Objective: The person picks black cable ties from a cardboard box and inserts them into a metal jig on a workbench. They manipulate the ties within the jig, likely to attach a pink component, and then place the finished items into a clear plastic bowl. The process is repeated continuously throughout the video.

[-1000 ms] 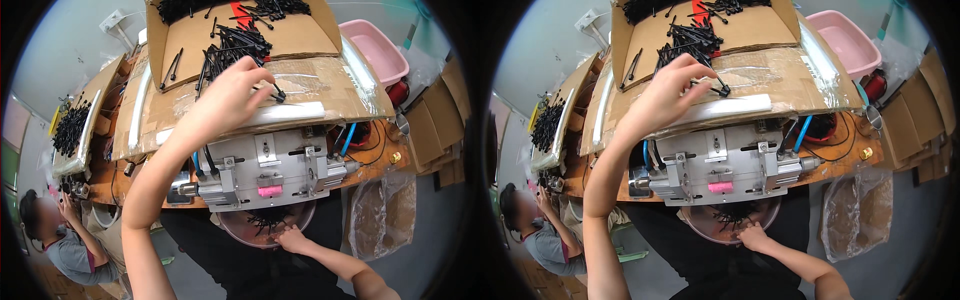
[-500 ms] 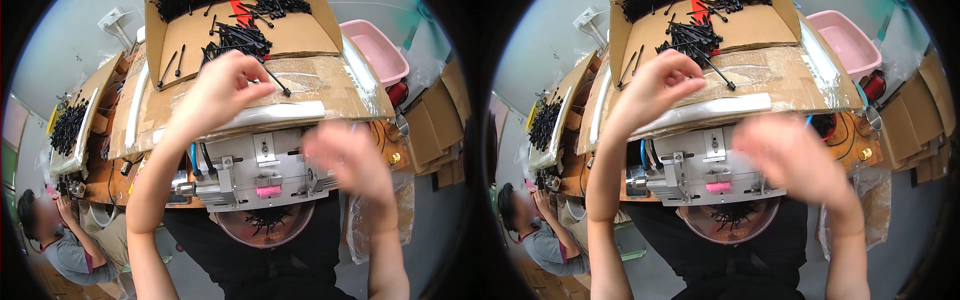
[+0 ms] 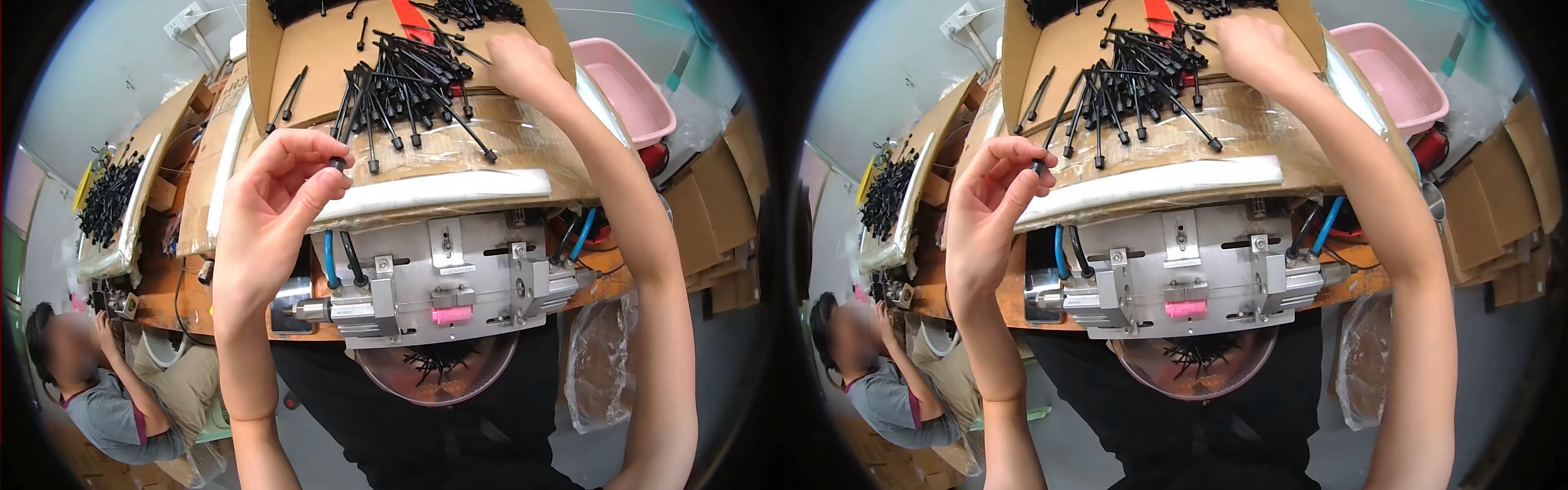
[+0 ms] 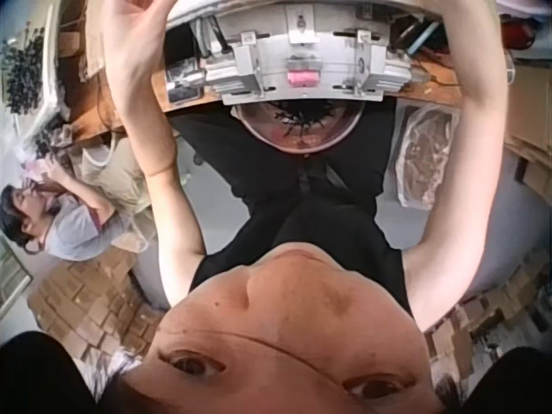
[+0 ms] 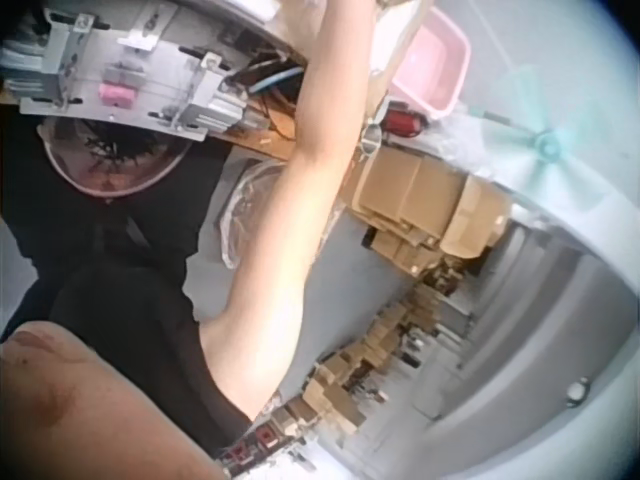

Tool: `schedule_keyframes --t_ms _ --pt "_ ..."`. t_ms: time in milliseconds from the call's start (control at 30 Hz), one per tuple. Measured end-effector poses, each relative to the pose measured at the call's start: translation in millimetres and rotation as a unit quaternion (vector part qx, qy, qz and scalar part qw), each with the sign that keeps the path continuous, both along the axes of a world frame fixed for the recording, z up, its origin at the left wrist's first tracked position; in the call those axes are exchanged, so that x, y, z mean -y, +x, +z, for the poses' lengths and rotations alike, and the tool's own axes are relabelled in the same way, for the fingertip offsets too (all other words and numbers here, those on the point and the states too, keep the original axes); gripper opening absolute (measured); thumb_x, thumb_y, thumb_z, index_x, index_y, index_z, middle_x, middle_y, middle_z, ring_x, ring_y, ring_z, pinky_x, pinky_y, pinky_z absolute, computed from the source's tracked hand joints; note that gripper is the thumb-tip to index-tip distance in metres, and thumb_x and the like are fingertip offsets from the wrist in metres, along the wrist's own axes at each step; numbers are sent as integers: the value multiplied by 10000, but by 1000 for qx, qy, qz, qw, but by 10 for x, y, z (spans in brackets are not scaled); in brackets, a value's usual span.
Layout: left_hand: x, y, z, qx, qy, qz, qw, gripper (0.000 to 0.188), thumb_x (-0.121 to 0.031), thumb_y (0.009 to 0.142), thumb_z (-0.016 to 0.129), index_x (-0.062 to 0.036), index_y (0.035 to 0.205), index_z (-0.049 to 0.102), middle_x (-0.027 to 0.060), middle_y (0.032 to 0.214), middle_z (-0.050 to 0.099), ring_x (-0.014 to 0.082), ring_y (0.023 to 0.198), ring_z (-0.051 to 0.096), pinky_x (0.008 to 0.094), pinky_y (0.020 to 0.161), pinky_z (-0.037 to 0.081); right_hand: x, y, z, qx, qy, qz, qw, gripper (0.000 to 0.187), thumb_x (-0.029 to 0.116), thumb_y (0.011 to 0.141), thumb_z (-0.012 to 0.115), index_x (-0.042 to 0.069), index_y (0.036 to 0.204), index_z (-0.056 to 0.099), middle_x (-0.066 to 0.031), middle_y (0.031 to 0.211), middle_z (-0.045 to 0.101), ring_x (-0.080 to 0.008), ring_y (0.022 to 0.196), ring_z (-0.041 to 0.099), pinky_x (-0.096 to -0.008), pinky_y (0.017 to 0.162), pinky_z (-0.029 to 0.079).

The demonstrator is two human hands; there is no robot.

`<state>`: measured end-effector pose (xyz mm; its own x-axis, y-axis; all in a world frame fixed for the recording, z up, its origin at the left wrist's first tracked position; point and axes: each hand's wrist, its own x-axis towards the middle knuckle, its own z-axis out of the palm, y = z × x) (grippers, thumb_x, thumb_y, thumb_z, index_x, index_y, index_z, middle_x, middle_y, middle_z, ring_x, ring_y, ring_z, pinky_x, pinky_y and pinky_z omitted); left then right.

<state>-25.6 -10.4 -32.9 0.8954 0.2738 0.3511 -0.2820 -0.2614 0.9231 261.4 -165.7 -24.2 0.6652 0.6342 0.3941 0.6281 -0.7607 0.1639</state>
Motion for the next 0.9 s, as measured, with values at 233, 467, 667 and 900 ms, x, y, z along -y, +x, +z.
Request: schedule_keyframes --t_ms 233,467,667,900 --pt "165 43 -230 55 88 103 989 323 27 891 642 9 1208 584 20 1007 620 87 827 555 219 803 465 557 -531 66 85 -47 15 995 130 -11 797 553 -8 915 607 -227 963 664 -374 922 655 -459 729 533" --pt "844 -520 -638 40 392 190 899 785 109 691 714 56 1423 437 97 909 560 242 796 510 344 745 450 937 -939 324 -86 304 132 940 254 130 897 603 7 1117 572 -116 734 644 -257 709 636 -374 691 501" --pt "1554 -816 -1220 -63 511 146 845 558 -44 792 628 50 1333 535 66 965 553 186 795 528 298 717 411 1734 -935 12 -416 459 258 742 330 181 1029 493 -32 1277 533 -36 1000 578 -108 886 538 -236 796 434" --pt "1682 -674 -1392 -129 508 153 838 643 -10 773 680 33 1382 479 71 977 542 232 856 507 364 781 428 1861 -1408 -234 -375 542 281 698 399 233 1016 548 -35 1308 505 -115 1098 598 -118 927 534 -225 803 434"
